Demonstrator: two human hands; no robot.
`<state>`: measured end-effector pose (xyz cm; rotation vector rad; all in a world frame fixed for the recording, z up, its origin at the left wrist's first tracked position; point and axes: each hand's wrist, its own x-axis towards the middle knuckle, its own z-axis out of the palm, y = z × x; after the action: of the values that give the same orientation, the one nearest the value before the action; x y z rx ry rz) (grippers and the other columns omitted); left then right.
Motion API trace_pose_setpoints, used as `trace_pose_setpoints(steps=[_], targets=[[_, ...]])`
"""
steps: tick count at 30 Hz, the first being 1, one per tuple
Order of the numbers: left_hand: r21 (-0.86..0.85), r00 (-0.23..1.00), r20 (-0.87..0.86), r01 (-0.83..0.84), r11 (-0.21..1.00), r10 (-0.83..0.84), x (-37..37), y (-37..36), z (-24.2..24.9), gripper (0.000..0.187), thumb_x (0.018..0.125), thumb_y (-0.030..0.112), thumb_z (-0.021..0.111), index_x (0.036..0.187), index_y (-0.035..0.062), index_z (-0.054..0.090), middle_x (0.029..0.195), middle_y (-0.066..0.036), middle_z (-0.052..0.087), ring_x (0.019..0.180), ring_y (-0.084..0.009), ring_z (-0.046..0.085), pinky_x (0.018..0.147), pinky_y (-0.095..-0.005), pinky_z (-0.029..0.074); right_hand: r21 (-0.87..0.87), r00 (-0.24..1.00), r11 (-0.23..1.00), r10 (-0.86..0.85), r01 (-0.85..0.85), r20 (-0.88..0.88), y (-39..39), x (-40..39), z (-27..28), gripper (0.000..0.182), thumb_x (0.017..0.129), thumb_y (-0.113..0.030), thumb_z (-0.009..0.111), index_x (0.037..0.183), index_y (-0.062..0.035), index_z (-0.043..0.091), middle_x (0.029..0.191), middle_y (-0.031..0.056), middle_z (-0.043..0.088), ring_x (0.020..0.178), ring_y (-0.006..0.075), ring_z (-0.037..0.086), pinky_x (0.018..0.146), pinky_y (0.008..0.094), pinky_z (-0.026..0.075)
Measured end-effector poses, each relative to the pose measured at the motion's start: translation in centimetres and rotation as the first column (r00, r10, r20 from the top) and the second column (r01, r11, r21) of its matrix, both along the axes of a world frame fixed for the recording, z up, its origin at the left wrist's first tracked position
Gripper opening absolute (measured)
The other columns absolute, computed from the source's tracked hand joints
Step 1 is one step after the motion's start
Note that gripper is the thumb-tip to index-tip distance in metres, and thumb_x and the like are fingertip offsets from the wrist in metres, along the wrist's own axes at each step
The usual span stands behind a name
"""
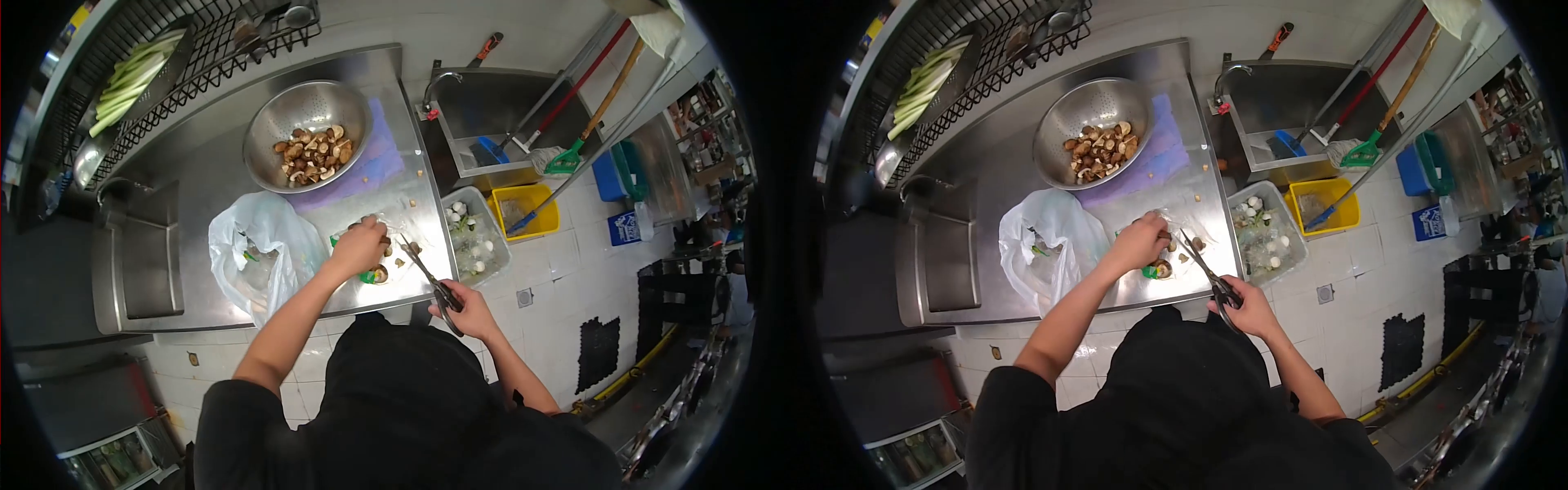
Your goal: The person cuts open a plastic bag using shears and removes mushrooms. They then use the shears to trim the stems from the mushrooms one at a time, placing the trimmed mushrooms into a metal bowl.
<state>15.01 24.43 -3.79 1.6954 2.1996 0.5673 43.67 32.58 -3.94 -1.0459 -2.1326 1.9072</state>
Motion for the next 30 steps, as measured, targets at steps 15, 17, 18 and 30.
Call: trace_pose_setpoints(steps=[15, 17, 18, 30], targets=[[-0.249, 0.034, 0.944, -0.575, 0.779, 0.327, 4.5, -2.3, -1.4, 0.032, 0.103, 0.018, 0.055, 0.110, -0.0111, 0.064, 0.102, -0.016, 0.069, 0.084, -0.0237, 0.072, 0.076, -0.0324, 0.063, 0.713, 0.949, 0.633, 0.271, -0.301, 0.160, 1.5, -0.4, 1.7, 0.061, 0.079, -0.017, 0.075, 0.135, -0.0037, 0.052, 0.105, 0.0138, 0.065, 0.098, 0.0329, 0.064, 0.078, 0.0440, 0.054], [-0.268, 0.019, 0.940, -0.571, 0.776, 0.339, 4.2, -2.3, -1.4, 0.032, 0.103, 0.018, 0.054, 0.110, -0.0116, 0.064, 0.101, -0.017, 0.069, 0.083, -0.0240, 0.072, 0.075, -0.0324, 0.063, 0.685, 0.950, 0.661, 0.256, -0.306, 0.177, 1.8, -0.8, 0.6, 0.061, 0.077, -0.011, 0.075, 0.134, -0.0039, 0.055, 0.100, 0.0147, 0.067, 0.093, 0.0337, 0.064, 0.077, 0.0428, 0.053], [-0.289, 0.005, 0.936, -0.565, 0.773, 0.353, 4.0, -2.2, -1.4, 0.032, 0.103, 0.017, 0.054, 0.110, -0.0120, 0.063, 0.101, -0.017, 0.069, 0.083, -0.0243, 0.072, 0.075, -0.0323, 0.064, 0.690, 0.950, 0.656, 0.254, -0.307, 0.180, 2.0, -0.9, -0.1, 0.061, 0.077, -0.011, 0.075, 0.134, -0.0039, 0.055, 0.100, 0.0147, 0.067, 0.093, 0.0337, 0.064, 0.077, 0.0428, 0.053], [-0.337, 0.055, 0.898, -0.552, 0.763, 0.436, 2.7, -2.2, -1.7, 0.024, 0.098, 0.004, 0.056, 0.116, -0.0117, 0.061, 0.106, -0.016, 0.068, 0.090, -0.0240, 0.071, 0.078, -0.0286, 0.062, -0.396, 0.982, 0.906, 0.181, -0.148, 0.046, 3.2, 0.8, -0.8, 0.050, 0.083, -0.029, 0.084, 0.118, 0.0011, 0.065, 0.072, -0.0029, 0.062, 0.060, 0.0020, 0.052, 0.053, 0.0209, 0.041]])
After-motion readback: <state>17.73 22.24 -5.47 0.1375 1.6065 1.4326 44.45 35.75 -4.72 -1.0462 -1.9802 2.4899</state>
